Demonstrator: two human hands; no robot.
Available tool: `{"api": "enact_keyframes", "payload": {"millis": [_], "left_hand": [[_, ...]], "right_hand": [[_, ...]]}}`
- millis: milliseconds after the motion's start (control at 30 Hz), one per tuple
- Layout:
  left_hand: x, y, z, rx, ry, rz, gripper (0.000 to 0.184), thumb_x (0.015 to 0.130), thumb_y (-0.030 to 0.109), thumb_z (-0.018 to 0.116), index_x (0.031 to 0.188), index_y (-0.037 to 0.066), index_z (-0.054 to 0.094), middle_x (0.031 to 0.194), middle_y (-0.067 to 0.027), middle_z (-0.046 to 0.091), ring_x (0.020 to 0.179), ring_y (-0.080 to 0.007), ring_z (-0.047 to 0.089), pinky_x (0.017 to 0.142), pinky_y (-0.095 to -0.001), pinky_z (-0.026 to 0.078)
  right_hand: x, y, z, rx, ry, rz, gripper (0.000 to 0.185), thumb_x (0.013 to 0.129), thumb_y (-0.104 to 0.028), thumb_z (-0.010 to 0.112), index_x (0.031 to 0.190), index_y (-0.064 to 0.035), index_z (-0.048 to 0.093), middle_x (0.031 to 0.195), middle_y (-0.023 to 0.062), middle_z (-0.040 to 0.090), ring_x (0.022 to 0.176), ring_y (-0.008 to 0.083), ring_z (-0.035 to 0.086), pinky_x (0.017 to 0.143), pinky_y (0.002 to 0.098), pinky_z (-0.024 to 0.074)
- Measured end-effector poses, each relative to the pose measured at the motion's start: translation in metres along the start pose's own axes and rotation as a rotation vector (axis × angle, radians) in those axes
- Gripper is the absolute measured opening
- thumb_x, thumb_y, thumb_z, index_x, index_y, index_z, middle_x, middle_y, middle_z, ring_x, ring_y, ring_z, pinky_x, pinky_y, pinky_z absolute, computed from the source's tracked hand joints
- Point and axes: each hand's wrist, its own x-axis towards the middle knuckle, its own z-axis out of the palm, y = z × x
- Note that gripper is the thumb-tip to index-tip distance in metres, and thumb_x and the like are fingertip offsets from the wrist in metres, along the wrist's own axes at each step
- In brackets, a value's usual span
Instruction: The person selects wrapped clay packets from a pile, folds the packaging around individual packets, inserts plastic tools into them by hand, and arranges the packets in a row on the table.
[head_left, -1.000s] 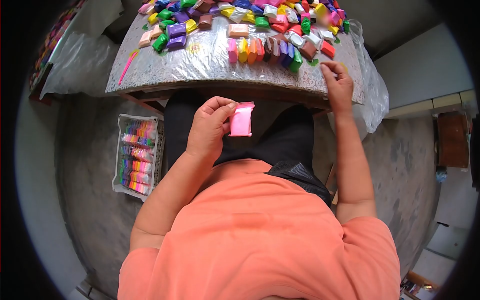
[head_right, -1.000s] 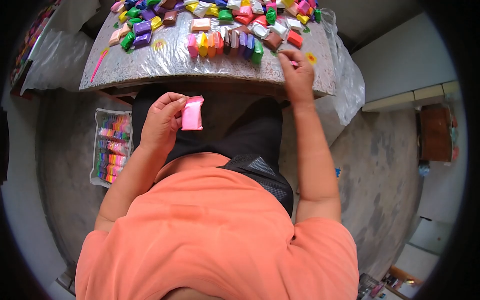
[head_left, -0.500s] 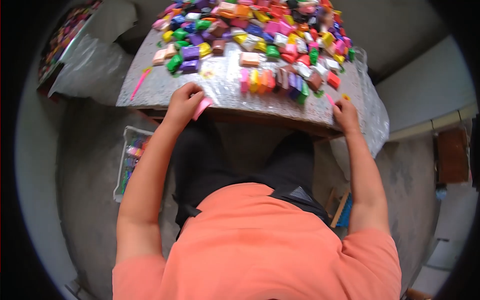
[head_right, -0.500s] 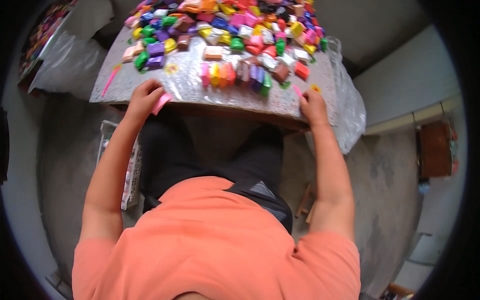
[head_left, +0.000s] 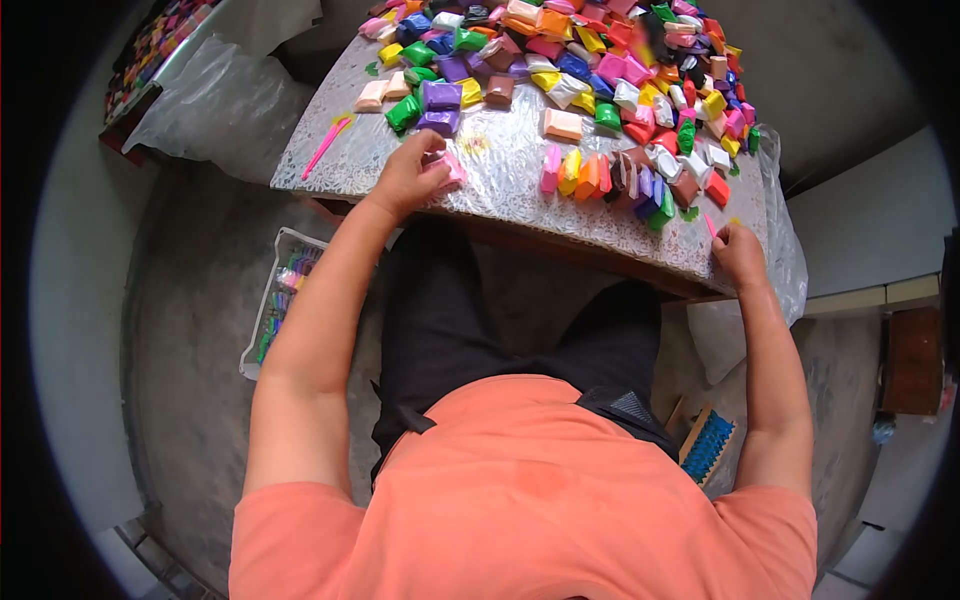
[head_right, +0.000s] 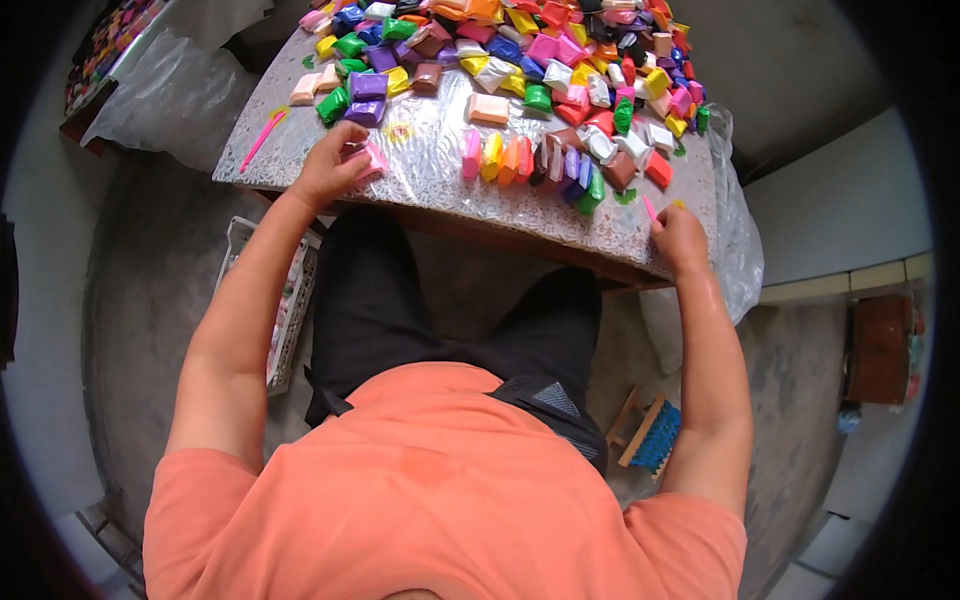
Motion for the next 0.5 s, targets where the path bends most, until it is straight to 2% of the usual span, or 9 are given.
{"api": "enact_keyframes", "payload": {"millis": [100, 233, 300, 367, 400, 500], "left_hand": [[-0.016, 0.004, 0.008, 0.224, 0.049, 0.145, 0.041, 0.075, 0.022, 0.078, 0.105, 0.003, 0.06, 0.106, -0.0182, 0.064, 0.097, -0.0331, 0.063, 0.089, -0.0385, 0.05], [-0.019, 0.01, 0.023, 0.429, 0.17, 0.395, 0.036, 0.073, 0.024, 0.077, 0.1, 0.005, 0.065, 0.105, -0.0134, 0.064, 0.101, -0.0347, 0.06, 0.092, -0.0422, 0.048], [-0.017, 0.012, 0.023, 0.46, 0.129, 0.345, 0.036, 0.072, 0.023, 0.078, 0.101, 0.005, 0.067, 0.108, -0.0125, 0.064, 0.105, -0.0337, 0.059, 0.094, -0.0421, 0.048], [-0.015, 0.019, 0.019, 0.494, 0.054, 0.295, 0.033, 0.072, 0.023, 0.078, 0.1, 0.006, 0.069, 0.11, -0.0119, 0.064, 0.107, -0.033, 0.059, 0.094, -0.0416, 0.048], [-0.014, 0.027, 0.016, 0.51, 0.0, 0.27, 0.031, 0.072, 0.023, 0.078, 0.098, 0.007, 0.07, 0.11, -0.0117, 0.064, 0.107, -0.0328, 0.059, 0.094, -0.0412, 0.048], [-0.006, 0.034, 0.011, 0.52, -0.097, 0.206, 0.026, 0.072, 0.022, 0.078, 0.093, 0.008, 0.071, 0.11, -0.0109, 0.063, 0.106, -0.032, 0.059, 0.094, -0.04, 0.048]], "right_hand": [[0.004, -0.003, -0.002, -0.153, -0.002, -0.076, 0.015, 0.079, -0.014, 0.066, 0.082, -0.0002, 0.068, 0.084, 0.0231, 0.068, 0.079, 0.0384, 0.067, 0.074, 0.0447, 0.0528], [0.006, -0.001, -0.001, -0.19, 0.006, -0.07, 0.019, 0.082, -0.016, 0.061, 0.089, 0.0005, 0.066, 0.088, 0.0244, 0.067, 0.081, 0.0419, 0.066, 0.076, 0.0469, 0.0523], [0.007, 0.006, 0.007, -0.162, 0.03, -0.029, 0.022, 0.083, -0.017, 0.059, 0.092, 0.0017, 0.064, 0.088, 0.0259, 0.067, 0.083, 0.0421, 0.066, 0.077, 0.0471, 0.0523], [0.018, 0.038, 0.03, 0.03, 0.179, 0.027, 0.02, 0.084, -0.016, 0.057, 0.093, 0.0017, 0.063, 0.085, 0.0236, 0.067, 0.078, 0.0357, 0.067, 0.073, 0.0435, 0.0527], [0.017, 0.034, 0.029, 0.127, 0.253, 0.056, 0.02, 0.085, -0.015, 0.056, 0.093, 0.0018, 0.062, 0.083, 0.0225, 0.068, 0.076, 0.0325, 0.068, 0.071, 0.0416, 0.0529], [-0.003, 0.006, 0.023, 0.559, 0.324, -0.036, 0.014, 0.087, -0.011, 0.055, 0.091, 0.0004, 0.061, 0.081, 0.0152, 0.068, 0.069, 0.0187, 0.063, 0.064, 0.0328, 0.0506]]}}
